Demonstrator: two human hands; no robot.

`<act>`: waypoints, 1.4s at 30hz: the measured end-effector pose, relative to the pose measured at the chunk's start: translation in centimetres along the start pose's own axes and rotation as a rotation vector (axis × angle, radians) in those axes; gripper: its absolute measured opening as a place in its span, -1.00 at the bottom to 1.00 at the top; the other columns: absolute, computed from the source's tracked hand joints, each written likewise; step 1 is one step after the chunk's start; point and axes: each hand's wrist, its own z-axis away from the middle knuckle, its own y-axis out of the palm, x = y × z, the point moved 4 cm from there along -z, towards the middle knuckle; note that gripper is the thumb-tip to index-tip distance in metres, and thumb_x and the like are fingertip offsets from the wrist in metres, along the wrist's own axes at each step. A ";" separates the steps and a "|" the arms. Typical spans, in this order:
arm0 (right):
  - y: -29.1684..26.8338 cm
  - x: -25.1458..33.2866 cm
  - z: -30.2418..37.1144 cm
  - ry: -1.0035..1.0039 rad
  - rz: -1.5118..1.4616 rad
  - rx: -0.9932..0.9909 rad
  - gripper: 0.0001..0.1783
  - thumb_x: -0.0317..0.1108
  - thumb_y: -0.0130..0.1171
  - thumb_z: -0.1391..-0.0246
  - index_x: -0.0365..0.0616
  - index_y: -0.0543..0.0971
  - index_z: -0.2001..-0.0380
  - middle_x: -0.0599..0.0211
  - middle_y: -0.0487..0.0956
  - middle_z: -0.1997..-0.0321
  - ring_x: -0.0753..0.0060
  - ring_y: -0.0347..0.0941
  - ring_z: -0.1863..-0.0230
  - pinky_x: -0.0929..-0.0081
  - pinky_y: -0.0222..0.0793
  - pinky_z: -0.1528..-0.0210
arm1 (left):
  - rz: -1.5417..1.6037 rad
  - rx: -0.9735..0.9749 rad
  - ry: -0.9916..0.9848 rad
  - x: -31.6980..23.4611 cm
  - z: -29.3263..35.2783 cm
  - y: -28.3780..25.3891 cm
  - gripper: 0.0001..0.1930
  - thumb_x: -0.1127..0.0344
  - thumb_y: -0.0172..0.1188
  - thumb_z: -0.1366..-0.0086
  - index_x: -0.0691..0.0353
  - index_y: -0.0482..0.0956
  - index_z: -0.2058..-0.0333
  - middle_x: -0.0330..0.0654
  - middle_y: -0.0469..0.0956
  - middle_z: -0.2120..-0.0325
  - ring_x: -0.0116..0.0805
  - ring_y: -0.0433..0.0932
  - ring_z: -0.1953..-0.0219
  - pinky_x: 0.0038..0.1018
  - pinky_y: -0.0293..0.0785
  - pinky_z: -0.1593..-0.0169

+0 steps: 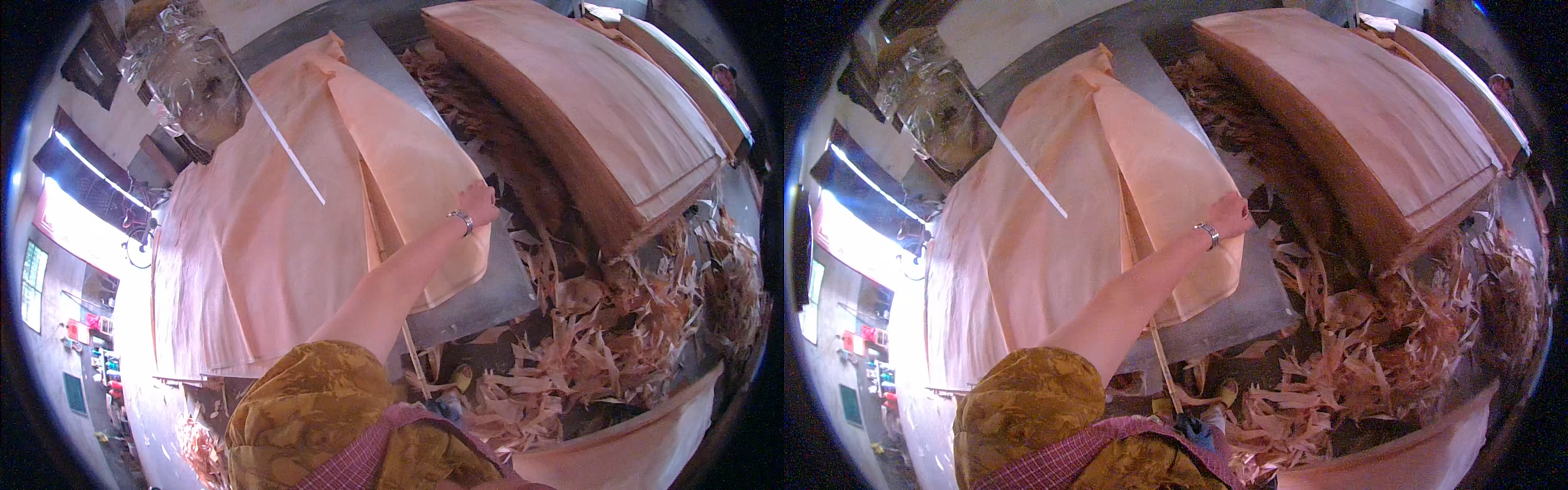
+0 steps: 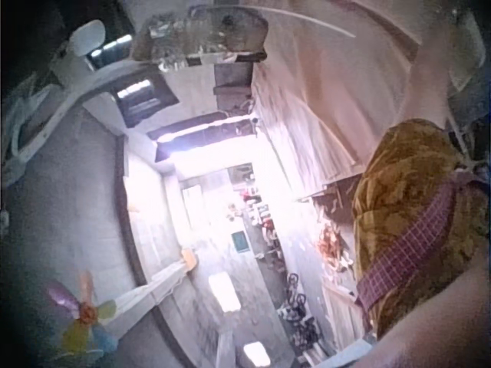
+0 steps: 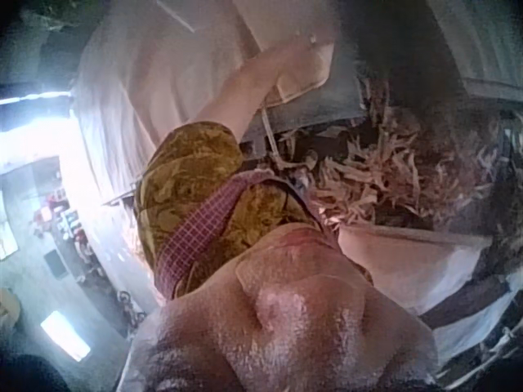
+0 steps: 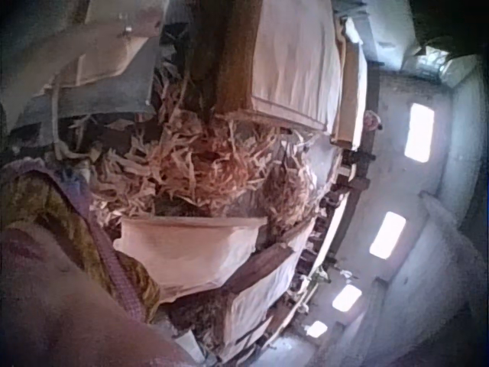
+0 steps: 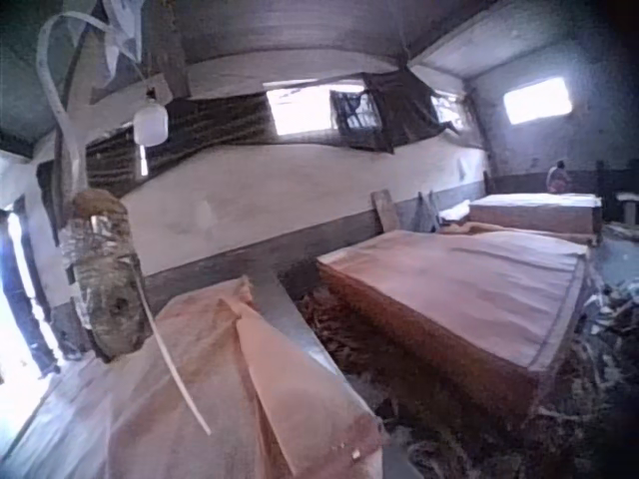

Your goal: The person applies tape to various thin wood veneer sheets and removes a damaged section to patch it with a new piece of veneer.

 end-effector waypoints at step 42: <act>24.9 22.2 -8.1 -0.129 0.258 -0.115 -0.69 -0.25 0.35 -0.07 -0.21 0.45 0.46 0.46 0.39 0.52 0.50 0.25 0.46 0.45 0.23 0.37 | 1.565 -1.310 -1.646 57.6 76.0 -10.4 -0.55 0.11 0.35 -0.15 0.27 0.40 0.16 -0.08 0.36 0.38 -0.19 0.44 0.51 -0.23 0.53 0.55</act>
